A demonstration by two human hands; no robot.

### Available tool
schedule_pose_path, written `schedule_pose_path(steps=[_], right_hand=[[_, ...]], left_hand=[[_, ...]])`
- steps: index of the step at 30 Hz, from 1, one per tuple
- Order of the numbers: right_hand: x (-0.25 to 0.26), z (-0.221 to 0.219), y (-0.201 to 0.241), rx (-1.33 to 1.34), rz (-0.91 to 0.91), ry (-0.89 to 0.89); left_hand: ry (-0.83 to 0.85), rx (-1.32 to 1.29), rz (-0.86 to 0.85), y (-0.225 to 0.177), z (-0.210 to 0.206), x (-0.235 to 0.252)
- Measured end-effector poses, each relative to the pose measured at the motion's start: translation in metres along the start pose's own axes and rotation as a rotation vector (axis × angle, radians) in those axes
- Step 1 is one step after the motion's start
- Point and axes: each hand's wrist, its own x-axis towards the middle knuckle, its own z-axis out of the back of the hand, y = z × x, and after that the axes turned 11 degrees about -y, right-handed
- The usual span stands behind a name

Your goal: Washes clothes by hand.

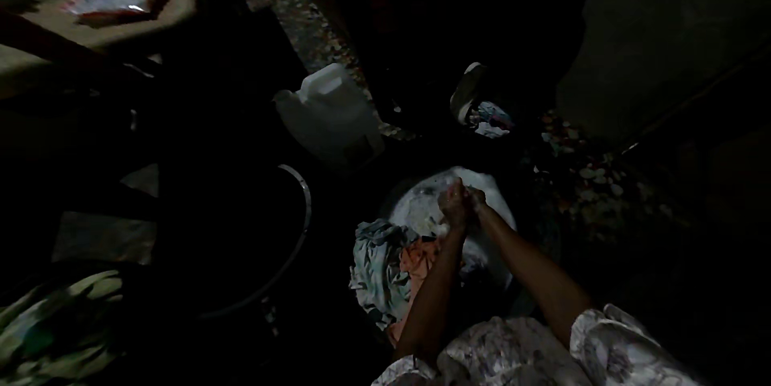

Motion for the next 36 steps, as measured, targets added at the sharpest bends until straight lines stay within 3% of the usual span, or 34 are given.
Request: schedule_pose_path(steps=[3, 4, 7, 10, 12, 13, 15, 18, 21, 24, 28, 33, 36], right_hand=[[-0.027, -0.011, 0.020, 0.254, -0.070, -0.062], [-0.043, -0.011, 0.031, 0.230, -0.114, -0.034], [-0.058, -0.013, 0.042, 0.099, -0.131, -0.009], [-0.037, -0.010, 0.028, 0.018, 0.000, -0.039], [-0.026, -0.002, 0.023, -0.062, 0.098, -0.009], [-0.026, 0.002, 0.026, 0.002, 0.041, 0.008], [-0.030, 0.012, 0.038, 0.101, -0.116, 0.087], [-0.014, 0.036, 0.027, 0.178, -0.162, 0.171], [0.005, 0.049, -0.003, 0.203, -0.168, 0.004], [0.015, 0.050, -0.020, -0.096, -0.163, -0.150], [0.013, 0.042, -0.040, -0.551, -0.023, -0.073], [-0.001, 0.039, -0.032, -0.653, -0.018, 0.003], [0.000, 0.045, -0.023, -0.608, -0.009, -0.057]], left_hand=[[0.007, 0.340, -0.168, -0.003, 0.014, 0.016], [0.032, 0.463, -0.250, 0.001, 0.022, 0.024], [-0.031, 0.428, -0.305, 0.012, 0.028, 0.035], [0.042, 0.345, -0.283, -0.006, 0.019, 0.017], [0.042, 0.120, -0.167, -0.012, 0.006, 0.008], [0.041, 0.079, -0.134, -0.012, 0.004, 0.010], [0.057, 0.231, -0.117, -0.006, 0.017, 0.035], [0.149, 0.585, -0.091, 0.001, 0.051, 0.091], [0.181, 0.710, -0.103, -0.004, 0.077, 0.126], [0.278, 0.923, -0.228, 0.013, 0.082, 0.143], [0.536, 1.104, -0.389, 0.058, 0.051, 0.122], [0.615, 1.182, -0.279, 0.084, 0.031, 0.083], [0.607, 0.950, -0.198, 0.075, 0.030, 0.085]])
